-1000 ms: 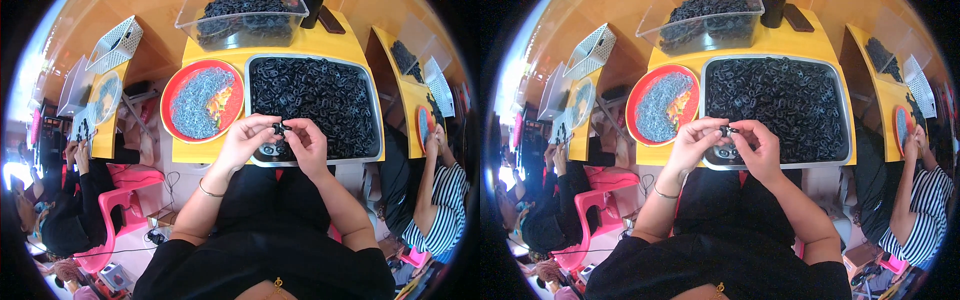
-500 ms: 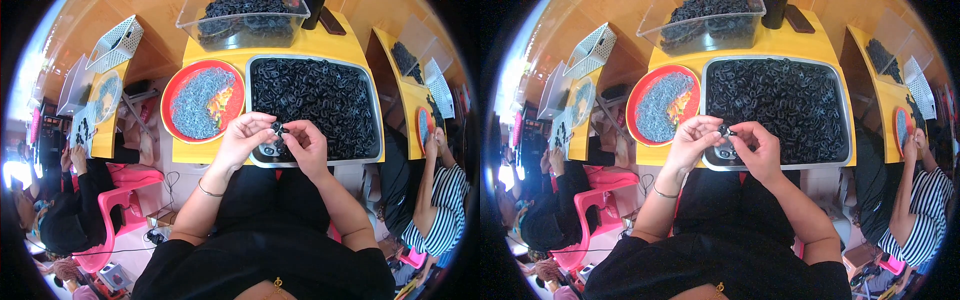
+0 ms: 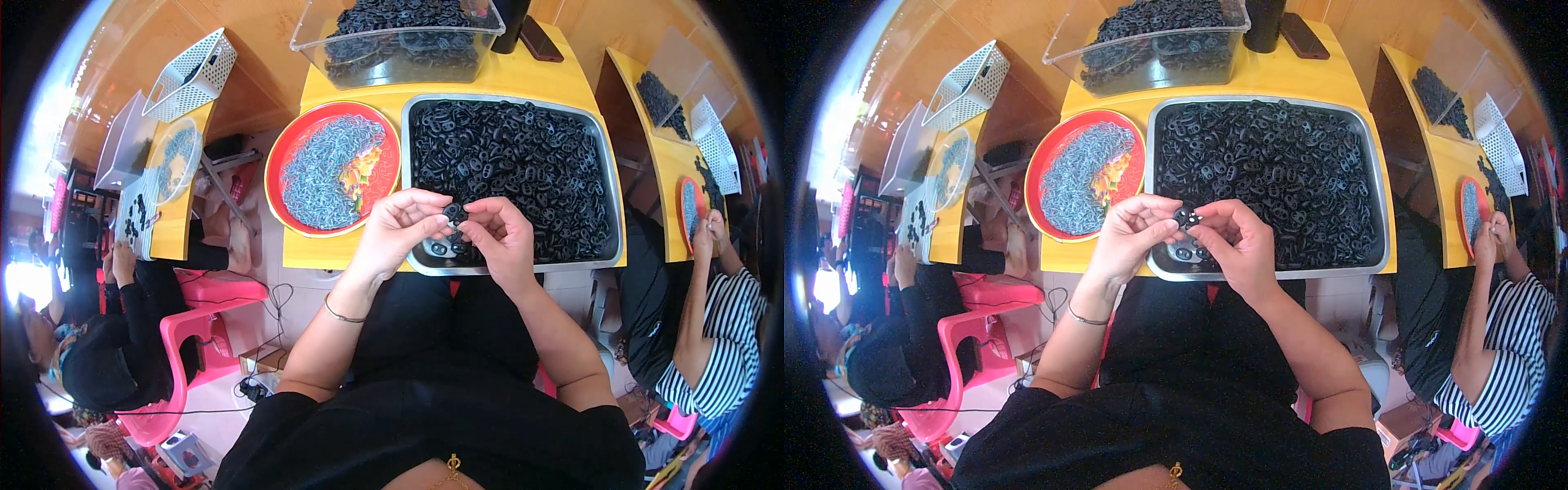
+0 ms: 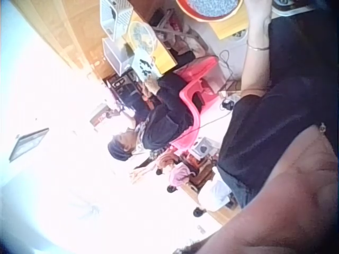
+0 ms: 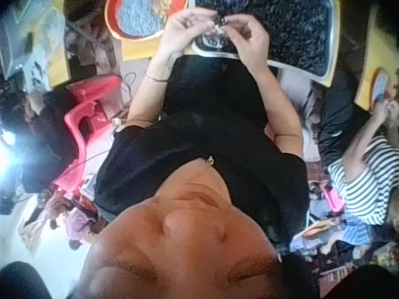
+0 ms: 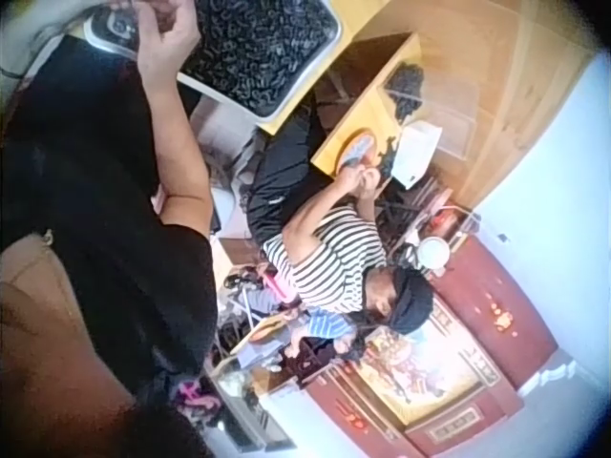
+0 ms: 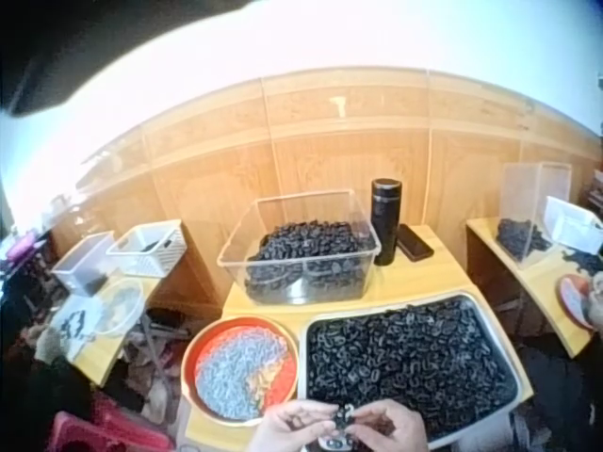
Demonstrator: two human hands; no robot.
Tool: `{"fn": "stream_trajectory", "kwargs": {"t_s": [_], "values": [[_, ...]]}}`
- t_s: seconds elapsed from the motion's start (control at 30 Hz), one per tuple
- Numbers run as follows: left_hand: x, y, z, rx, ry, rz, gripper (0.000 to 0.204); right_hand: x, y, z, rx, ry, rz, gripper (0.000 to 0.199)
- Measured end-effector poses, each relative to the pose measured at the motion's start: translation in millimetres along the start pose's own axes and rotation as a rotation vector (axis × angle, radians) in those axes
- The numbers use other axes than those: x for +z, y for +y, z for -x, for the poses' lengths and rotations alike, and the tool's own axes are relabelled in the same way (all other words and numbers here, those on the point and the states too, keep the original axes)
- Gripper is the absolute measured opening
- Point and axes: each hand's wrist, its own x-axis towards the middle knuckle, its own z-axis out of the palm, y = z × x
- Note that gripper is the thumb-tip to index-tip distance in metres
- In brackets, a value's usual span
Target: The person assembles cord locks by taking metal pins from a dish and inserting them into plastic cord lock pieces by hand.
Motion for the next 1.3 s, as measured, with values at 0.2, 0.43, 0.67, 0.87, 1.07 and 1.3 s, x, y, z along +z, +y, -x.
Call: {"fn": "stream_trajectory", "kwargs": {"t_s": [0.2,0.43,0.67,0.87,1.07,1.3], "values": [[2.8,0.2,0.8,0.001,-0.008,-0.009,0.021,0.2,-1.3,1.2,0.023,0.002,-0.005,0.016],[5.6,-0.1,2.0,-0.003,-0.008,-0.003,0.019,-0.3,-0.2,1.6,0.017,0.000,-0.036,0.016],[7.2,-0.7,4.1,-0.060,0.009,-0.019,0.019,-2.1,1.8,1.9,-0.007,-0.002,-0.013,0.014],[6.9,1.5,3.8,-0.082,0.017,0.035,0.017,2.0,0.5,1.9,-0.037,-0.052,0.047,0.026],[1.3,1.7,1.2,-0.100,-0.024,0.049,0.021,0.9,0.8,0.8,-0.163,-0.110,0.257,0.039],[0.4,4.0,1.1,-0.126,-0.039,0.074,0.029,1.6,-0.2,1.5,-0.169,-0.086,0.318,0.039]]}}
